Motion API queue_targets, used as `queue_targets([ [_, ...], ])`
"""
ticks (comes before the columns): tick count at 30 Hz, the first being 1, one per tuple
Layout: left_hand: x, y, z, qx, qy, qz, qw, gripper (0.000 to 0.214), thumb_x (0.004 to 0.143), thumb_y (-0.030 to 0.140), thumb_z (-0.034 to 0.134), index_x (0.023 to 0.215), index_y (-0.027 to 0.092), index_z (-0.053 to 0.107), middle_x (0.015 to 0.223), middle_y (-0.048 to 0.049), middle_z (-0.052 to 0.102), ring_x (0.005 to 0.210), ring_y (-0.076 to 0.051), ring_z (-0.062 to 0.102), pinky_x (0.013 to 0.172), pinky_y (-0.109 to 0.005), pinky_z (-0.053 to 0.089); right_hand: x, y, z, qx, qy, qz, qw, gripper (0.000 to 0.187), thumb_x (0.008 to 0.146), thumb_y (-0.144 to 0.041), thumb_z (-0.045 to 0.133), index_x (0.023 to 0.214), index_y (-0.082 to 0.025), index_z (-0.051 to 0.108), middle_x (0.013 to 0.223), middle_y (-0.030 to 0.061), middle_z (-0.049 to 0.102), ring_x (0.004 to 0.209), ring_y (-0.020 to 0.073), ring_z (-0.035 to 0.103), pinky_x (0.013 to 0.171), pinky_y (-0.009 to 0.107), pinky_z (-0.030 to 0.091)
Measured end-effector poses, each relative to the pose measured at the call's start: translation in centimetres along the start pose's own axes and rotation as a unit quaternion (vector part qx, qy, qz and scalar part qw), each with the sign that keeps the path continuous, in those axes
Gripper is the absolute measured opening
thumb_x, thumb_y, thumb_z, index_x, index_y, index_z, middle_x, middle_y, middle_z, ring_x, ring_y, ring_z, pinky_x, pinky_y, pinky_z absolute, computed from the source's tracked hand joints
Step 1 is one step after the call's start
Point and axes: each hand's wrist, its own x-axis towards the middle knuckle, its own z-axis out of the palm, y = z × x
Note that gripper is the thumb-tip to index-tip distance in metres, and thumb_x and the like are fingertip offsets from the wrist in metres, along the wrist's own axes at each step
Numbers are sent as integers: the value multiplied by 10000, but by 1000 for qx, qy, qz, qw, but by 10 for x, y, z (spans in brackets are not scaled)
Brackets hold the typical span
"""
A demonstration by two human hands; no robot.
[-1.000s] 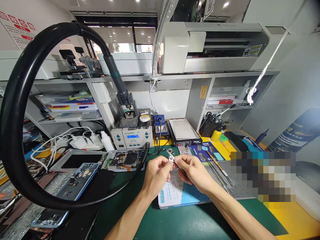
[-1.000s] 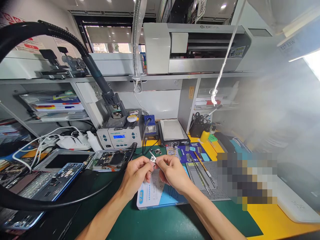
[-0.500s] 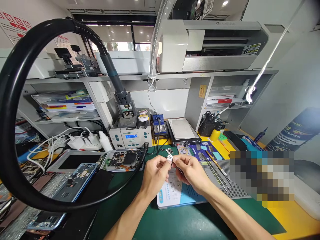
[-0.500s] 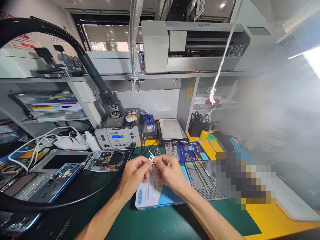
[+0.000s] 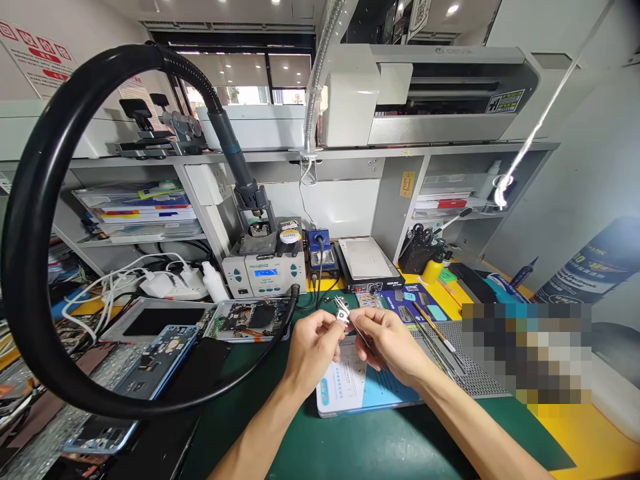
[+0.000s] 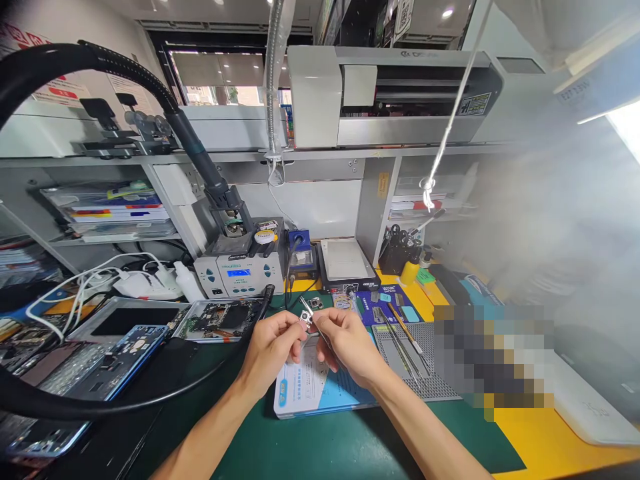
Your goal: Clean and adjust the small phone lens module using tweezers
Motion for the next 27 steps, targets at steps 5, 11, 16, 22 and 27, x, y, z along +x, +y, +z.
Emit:
queue_targets([
  [5,0,-1,-1,-2,0,0,1000,167,764,274,625,629,184,584,456,45,541,420,-103,492,434,-198,397,-2,-1,1,-24,-1,3,1000,332,868,-493,640,777,-173,626,447,-51,537,342,73,349,304,181,257],
  [11,-1,-2,-1,-4,-4,-3,1000,191,784,306,634,643,182,598,490,34,572,432,-106,509,441,-204,417,1,4,-2,-38,-10,-5,999,328,908,-475,601,817,-164,648,434,-52,546,311,68,329,305,192,241],
  [16,-1,-1,0,-5,0,-7,1000,191,773,317,646,644,179,620,479,35,564,431,-109,506,435,-204,428,1,6,-2,-65,-15,-12,998,373,934,-516,564,777,-181,609,430,-52,544,297,63,334,312,194,226],
  [22,0,-4,1,-1,7,-10,1000,210,773,339,659,647,172,641,465,42,554,403,-104,511,421,-198,424,2,12,0,-95,9,-35,995,396,935,-564,556,757,-210,553,448,-50,550,302,75,368,310,201,233],
  [27,0,-5,2,1,3,-9,1000,244,792,376,667,682,159,651,467,41,548,399,-102,513,422,-199,429,3,15,2,-90,32,-37,995,394,922,-565,567,759,-207,542,444,-52,546,300,73,365,310,198,243],
])
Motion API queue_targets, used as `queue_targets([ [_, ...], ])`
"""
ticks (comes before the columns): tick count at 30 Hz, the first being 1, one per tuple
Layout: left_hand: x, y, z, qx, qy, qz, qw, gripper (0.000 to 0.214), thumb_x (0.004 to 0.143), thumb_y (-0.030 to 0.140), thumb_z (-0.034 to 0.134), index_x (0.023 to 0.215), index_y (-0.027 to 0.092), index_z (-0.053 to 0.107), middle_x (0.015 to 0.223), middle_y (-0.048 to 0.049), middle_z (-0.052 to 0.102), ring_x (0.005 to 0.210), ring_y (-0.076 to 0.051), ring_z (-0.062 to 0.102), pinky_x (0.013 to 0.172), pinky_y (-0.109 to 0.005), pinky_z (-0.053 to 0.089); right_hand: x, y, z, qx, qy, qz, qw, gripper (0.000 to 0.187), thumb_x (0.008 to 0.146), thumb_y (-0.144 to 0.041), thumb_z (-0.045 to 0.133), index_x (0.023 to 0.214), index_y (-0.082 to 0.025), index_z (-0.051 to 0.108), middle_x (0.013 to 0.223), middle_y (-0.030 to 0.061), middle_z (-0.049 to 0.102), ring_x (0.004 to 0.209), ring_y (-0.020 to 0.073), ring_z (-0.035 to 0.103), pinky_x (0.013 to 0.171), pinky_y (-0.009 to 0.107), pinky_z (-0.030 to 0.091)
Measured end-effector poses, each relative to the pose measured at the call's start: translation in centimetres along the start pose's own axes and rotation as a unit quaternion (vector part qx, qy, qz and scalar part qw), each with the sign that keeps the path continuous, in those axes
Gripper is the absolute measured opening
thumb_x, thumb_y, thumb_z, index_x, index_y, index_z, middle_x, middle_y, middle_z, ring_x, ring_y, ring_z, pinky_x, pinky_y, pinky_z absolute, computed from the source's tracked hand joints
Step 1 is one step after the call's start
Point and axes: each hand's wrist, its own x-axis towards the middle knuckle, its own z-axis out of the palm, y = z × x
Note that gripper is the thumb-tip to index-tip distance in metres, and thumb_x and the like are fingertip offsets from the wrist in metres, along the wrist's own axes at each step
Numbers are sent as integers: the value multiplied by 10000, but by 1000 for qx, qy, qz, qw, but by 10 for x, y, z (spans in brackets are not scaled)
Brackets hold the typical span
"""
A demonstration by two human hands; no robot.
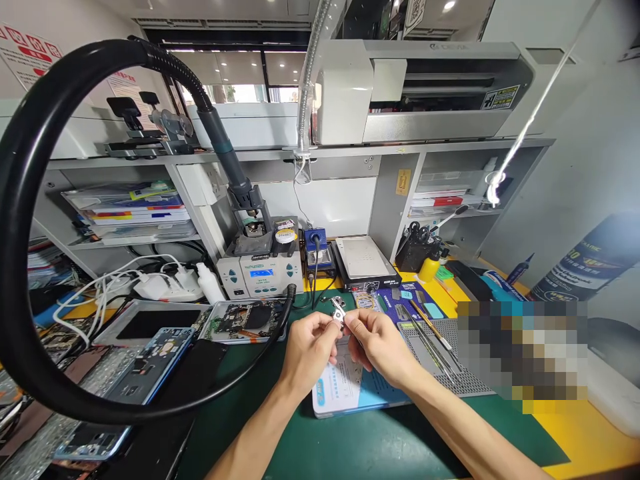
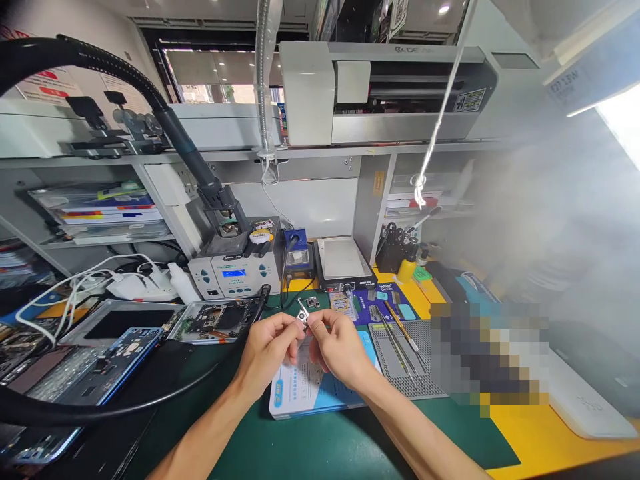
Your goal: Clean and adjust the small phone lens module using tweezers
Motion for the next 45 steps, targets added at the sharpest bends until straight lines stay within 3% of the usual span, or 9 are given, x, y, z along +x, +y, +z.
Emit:
queue_targets([
  [9,2,-2,-2,3,7,14,1000,300,852,443,640,763,158,669,495,31,562,429,-108,519,441,-203,443,-4,-13,2,69,-3,32,997,383,871,-567,620,782,-197,576,470,-35,592,316,82,408,330,208,290],
  [14,3,1,-8,5,-9,21,1000,324,872,461,610,726,172,618,485,31,558,424,-110,510,432,-207,441,-2,-13,-5,106,-45,23,993,308,859,-484,673,796,-187,621,605,-21,618,434,101,495,343,201,332],
  [19,4,6,-13,0,-12,43,999,349,864,480,645,706,172,602,487,36,558,426,-94,503,445,-196,422,0,-9,-9,90,-70,21,993,318,905,-481,634,819,-175,633,529,-37,570,417,89,421,351,195,307],
  [28,11,6,-16,-41,1,31,999,371,854,483,678,695,155,602,524,30,574,423,-81,507,431,-194,435,-3,-17,-8,110,-74,50,990,334,868,-484,692,802,-163,631,571,-31,583,420,73,444,339,179,306],
  [36,11,3,-18,-47,-26,31,998,410,882,529,630,699,164,596,544,19,596,447,-95,528,444,-212,473,-2,-14,-8,93,-86,43,991,354,890,-510,674,819,-168,614,521,-38,574,406,72,412,339,171,309],
  [45,8,4,-16,-24,-58,27,998,245,843,364,657,717,158,616,466,37,568,385,-87,495,402,-195,399,-3,-14,-5,66,-63,37,995,390,881,-559,656,806,-180,604,525,-31,592,392,74,398,357,194,299],
])
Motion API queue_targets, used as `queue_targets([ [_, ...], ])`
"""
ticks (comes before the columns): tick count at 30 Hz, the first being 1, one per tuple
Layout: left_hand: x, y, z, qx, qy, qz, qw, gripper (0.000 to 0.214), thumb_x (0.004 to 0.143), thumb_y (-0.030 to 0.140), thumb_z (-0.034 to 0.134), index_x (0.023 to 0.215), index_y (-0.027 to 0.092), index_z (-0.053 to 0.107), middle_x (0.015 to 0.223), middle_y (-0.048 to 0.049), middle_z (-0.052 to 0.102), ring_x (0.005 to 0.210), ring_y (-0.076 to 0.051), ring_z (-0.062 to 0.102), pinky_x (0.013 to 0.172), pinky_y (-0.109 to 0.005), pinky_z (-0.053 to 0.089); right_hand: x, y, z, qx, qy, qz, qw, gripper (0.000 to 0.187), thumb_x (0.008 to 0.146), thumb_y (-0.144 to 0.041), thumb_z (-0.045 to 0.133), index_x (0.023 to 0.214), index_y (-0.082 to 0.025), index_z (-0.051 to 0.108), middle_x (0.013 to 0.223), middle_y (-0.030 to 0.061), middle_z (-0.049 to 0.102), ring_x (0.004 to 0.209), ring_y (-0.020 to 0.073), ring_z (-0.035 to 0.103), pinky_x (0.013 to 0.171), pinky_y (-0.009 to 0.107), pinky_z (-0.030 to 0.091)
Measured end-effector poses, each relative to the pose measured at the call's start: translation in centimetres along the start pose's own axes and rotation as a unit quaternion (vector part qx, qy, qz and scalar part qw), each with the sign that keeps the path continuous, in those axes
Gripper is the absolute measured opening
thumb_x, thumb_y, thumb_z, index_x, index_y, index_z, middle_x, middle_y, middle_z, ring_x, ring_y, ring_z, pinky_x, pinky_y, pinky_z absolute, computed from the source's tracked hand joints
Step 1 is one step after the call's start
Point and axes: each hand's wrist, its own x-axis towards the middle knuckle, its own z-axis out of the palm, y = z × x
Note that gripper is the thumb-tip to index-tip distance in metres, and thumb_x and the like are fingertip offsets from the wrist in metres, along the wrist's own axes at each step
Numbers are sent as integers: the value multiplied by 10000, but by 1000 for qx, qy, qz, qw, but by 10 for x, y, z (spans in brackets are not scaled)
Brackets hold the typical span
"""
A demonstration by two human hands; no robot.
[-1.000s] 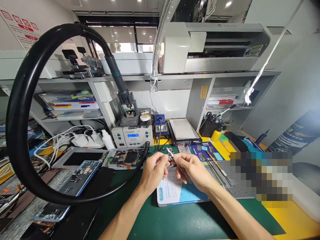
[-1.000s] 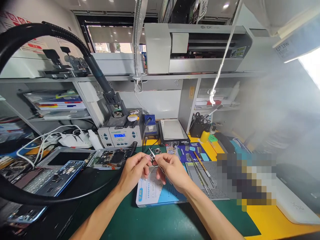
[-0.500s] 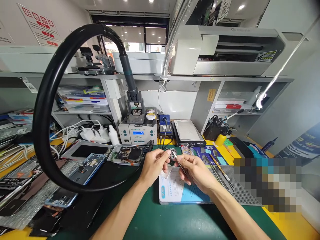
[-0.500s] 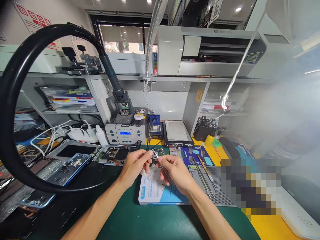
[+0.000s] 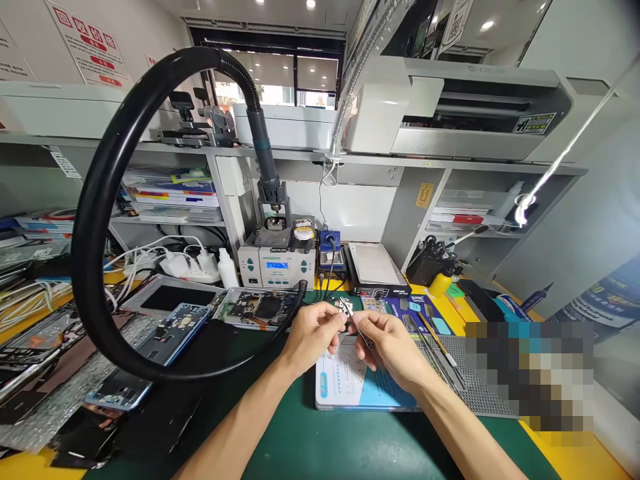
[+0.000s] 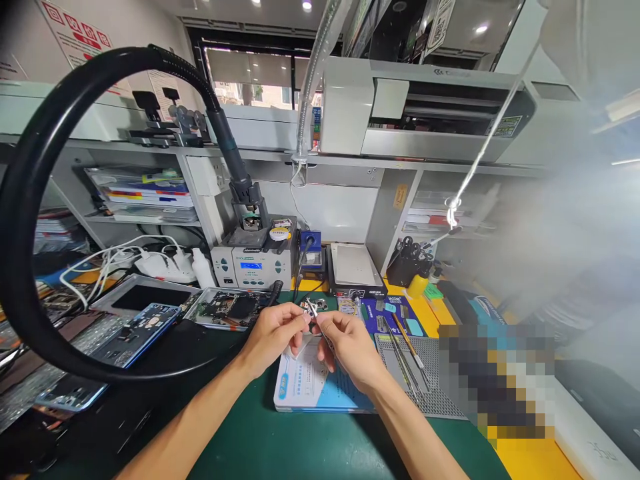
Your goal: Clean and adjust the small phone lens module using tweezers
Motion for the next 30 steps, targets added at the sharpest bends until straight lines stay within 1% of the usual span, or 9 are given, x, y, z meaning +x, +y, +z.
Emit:
queue_targets([
  [4,1,0,-2,13,-14,0,1000,218,843,324,646,703,162,606,466,39,572,390,-87,503,421,-200,415,-1,0,-4,-35,-15,-5,999,385,901,-553,631,802,-181,604,544,-29,601,385,75,410,359,203,288],
  [8,2,0,-6,27,-56,-4,998,189,825,277,661,688,156,614,464,35,578,395,-93,511,434,-213,442,-1,0,-9,-91,-27,-5,995,392,939,-543,580,801,-177,611,432,-62,503,347,59,318,360,208,189],
  [10,2,-1,-9,31,-74,-5,997,175,824,266,665,695,156,619,463,36,579,400,-98,516,443,-223,459,-2,-2,-11,-94,-29,-3,995,359,925,-510,610,795,-176,612,429,-77,461,358,54,296,365,206,168],
  [13,3,-3,-12,34,-90,-1,995,170,839,272,663,718,158,626,468,34,589,409,-102,527,456,-228,464,-4,-5,-12,-78,-46,1,996,271,875,-420,684,802,-165,629,473,-85,437,385,50,313,371,197,183],
  [16,4,-5,-15,35,-103,2,994,161,848,267,664,734,158,632,474,32,600,414,-99,539,475,-226,462,-4,-8,-12,-69,-69,3,995,229,861,-366,702,811,-148,653,499,-68,480,390,50,355,368,192,214],
  [18,4,-5,-16,35,-110,3,993,148,843,250,667,734,157,635,488,31,607,422,-97,549,485,-224,462,-3,-8,-13,-54,-77,16,995,227,851,-357,715,790,-146,654,502,-48,523,401,64,413,361,187,249],
  [22,4,-5,-17,31,-116,-1,993,129,834,235,663,735,156,636,525,27,615,434,-97,554,473,-224,464,-2,-8,-14,-17,-75,44,996,250,809,-356,760,736,-146,645,578,-10,605,446,92,528,343,179,302],
  [26,4,-4,-16,25,-108,-5,994,154,844,281,664,763,152,638,518,25,609,426,-103,549,459,-233,476,-2,-9,-15,-20,-56,45,997,263,782,-367,783,745,-136,662,680,20,673,450,85,553,337,173,311],
  [30,4,-4,-14,21,-95,-4,995,180,855,312,654,785,147,635,508,20,612,415,-104,546,453,-234,478,-1,-8,-15,-25,-47,38,998,258,785,-372,776,778,-132,681,795,53,725,452,77,562,333,171,304],
])
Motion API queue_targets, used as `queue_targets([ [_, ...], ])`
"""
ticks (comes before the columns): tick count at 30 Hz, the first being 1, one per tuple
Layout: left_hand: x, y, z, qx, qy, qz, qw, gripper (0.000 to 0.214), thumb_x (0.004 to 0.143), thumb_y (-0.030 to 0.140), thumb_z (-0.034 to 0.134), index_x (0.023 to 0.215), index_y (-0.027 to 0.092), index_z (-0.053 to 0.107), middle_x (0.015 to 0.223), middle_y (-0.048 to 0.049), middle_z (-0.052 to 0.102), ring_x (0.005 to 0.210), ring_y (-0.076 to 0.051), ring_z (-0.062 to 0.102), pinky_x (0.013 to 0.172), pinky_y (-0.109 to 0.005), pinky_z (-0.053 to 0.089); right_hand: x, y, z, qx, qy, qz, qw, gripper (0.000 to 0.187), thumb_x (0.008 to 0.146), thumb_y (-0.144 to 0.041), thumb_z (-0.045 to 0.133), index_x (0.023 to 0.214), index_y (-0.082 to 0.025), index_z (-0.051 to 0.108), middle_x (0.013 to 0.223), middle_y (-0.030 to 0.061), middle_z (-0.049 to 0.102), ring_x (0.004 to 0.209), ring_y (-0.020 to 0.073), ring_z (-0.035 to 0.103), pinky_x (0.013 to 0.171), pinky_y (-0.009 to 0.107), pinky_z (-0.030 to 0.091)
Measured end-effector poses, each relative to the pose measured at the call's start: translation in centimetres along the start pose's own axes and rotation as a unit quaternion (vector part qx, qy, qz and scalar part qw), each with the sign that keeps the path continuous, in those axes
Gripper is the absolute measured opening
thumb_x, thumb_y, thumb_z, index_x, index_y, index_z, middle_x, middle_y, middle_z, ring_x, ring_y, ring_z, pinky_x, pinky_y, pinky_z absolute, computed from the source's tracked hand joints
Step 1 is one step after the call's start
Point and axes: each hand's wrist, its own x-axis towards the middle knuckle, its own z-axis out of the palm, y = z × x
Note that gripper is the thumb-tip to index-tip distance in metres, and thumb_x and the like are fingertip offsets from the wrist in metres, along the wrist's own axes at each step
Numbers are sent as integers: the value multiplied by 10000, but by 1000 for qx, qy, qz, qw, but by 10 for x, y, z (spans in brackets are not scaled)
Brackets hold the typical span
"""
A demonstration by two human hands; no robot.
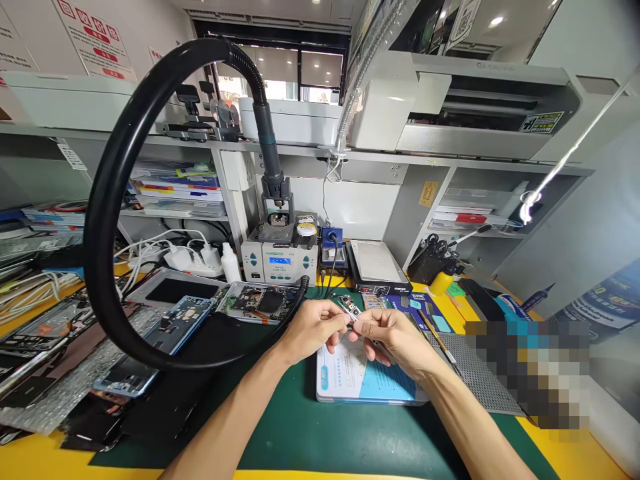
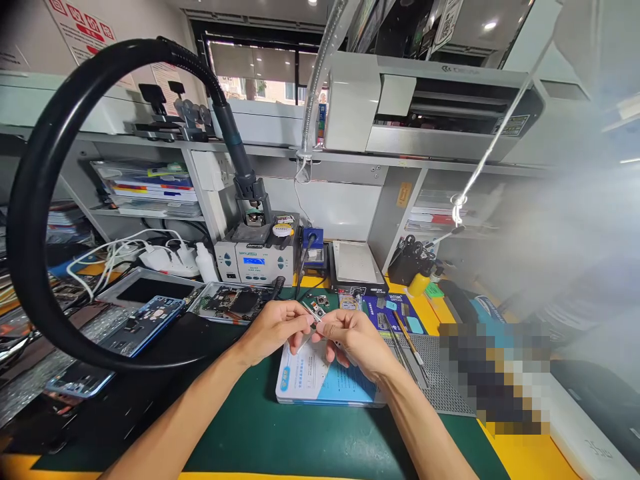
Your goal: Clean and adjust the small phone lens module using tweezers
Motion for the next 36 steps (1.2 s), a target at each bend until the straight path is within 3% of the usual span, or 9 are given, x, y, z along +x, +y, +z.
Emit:
queue_targets([
  [9,1,-2,2,14,7,6,1000,178,852,311,650,772,154,623,561,2,646,426,-97,539,451,-231,479,0,3,6,-5,22,-10,1000,230,796,-357,745,753,-149,656,796,51,733,415,70,528,327,183,228],
  [14,-1,-1,3,24,12,7,1000,185,847,308,658,750,152,635,510,24,600,419,-98,536,450,-221,461,1,5,5,-51,50,-36,997,247,802,-378,736,713,-159,663,663,9,660,412,81,499,336,205,224],
  [18,-1,1,3,9,13,9,1000,182,832,327,690,805,152,648,500,34,592,425,-107,541,441,-220,465,-1,4,6,-102,68,-47,991,240,835,-378,701,730,-164,669,509,-26,575,368,76,400,362,224,217],
  [20,-1,2,2,-5,9,11,1000,209,831,353,702,855,150,661,516,32,606,437,-110,555,448,-221,476,-1,5,7,-123,73,-67,987,232,851,-370,689,739,-168,664,500,-30,571,373,75,376,386,234,239],
  [26,-2,6,-4,-35,-7,28,999,286,859,406,688,897,122,702,543,9,634,433,-105,574,477,-228,498,-2,10,9,-183,85,-143,969,243,920,-392,635,807,-179,669,600,-11,595,535,131,506,512,261,365],
  [29,-2,6,-5,-41,-15,47,998,314,856,410,701,974,120,722,631,-10,658,490,-115,594,492,-246,535,-4,11,10,-193,87,-158,965,270,932,-436,621,846,-189,687,636,-5,605,549,140,501,511,269,381],
  [33,-3,8,-5,-39,-9,79,996,290,831,401,733,860,113,757,903,-67,662,585,-115,626,479,-242,555,-5,10,9,-199,83,-161,963,290,939,-460,608,854,-199,702,672,8,635,546,143,510,520,277,407],
  [36,-3,10,-4,-33,-1,92,995,287,827,403,740,831,117,771,925,-68,652,598,-111,630,475,-225,554,-4,11,9,-201,86,-156,963,299,938,-471,604,858,-201,703,705,21,664,546,144,518,527,280,423],
])
